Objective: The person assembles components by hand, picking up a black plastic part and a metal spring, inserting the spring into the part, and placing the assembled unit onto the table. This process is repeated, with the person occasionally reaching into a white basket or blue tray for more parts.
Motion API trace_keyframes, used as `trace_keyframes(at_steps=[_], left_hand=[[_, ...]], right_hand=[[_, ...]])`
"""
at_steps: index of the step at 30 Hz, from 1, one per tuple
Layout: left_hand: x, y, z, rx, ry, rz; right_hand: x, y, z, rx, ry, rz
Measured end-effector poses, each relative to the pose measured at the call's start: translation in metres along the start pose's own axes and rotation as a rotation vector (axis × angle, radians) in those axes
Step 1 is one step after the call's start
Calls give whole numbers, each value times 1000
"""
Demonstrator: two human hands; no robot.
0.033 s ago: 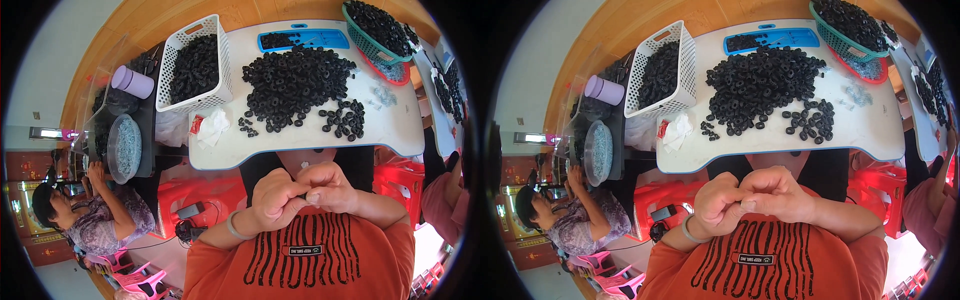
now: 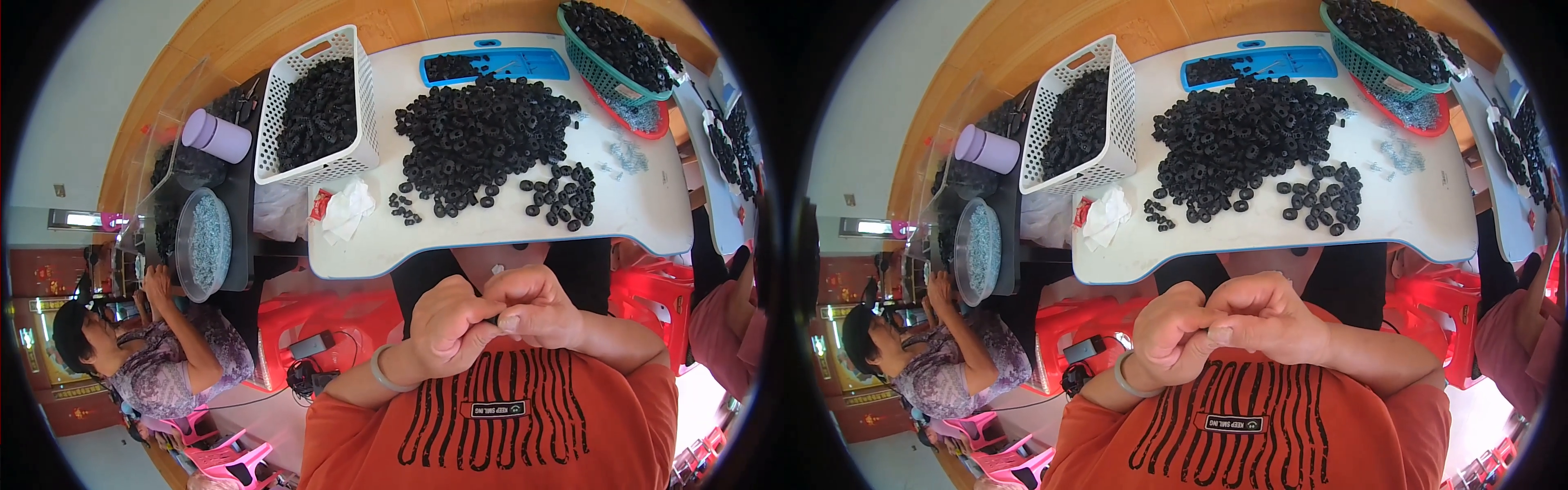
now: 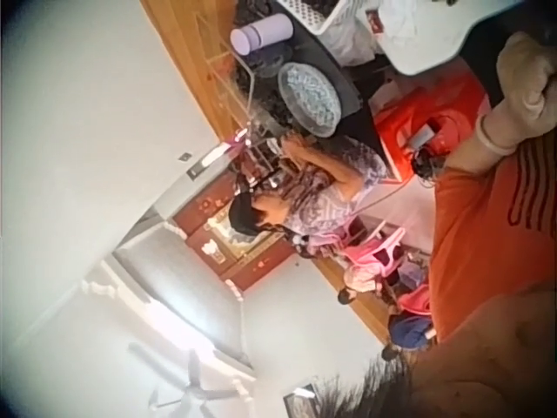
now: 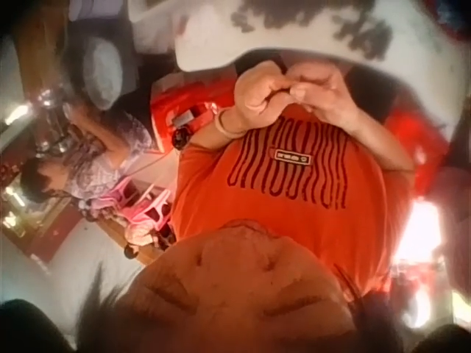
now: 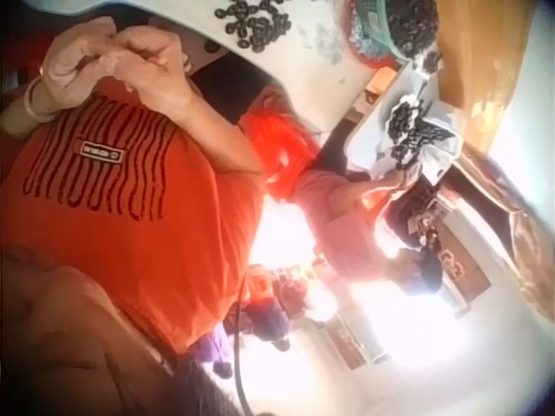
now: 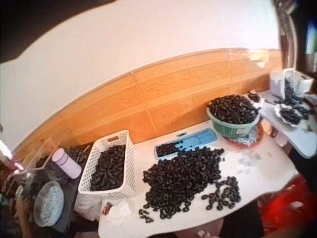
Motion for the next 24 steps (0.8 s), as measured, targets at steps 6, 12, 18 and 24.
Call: trace_keyframes(at_steps=[6, 12, 18, 24], left_hand=[[-1, 2, 2, 9, 33, -26], [-7, -1, 16, -83, 108, -61], [-57, -10, 39, -95, -122, -315], [-170, -31, 84, -202, -260, -620]], right_hand=[[4, 0, 5, -36, -63, -37], [-2, -1, -7, 2, -146, -15], [-36, 2, -12, -43, 18, -174], [-106, 33, -13, 30, 168, -511]])
Point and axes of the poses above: each hand's wrist, its own y-axis away from the middle knuckle, its own x-axis out of the palm, z = x × y, the point moved 10 cm from there along -y, towards the middle knuckle, and after that the axes turned 8 degrees about y, right-handed, at the moved point
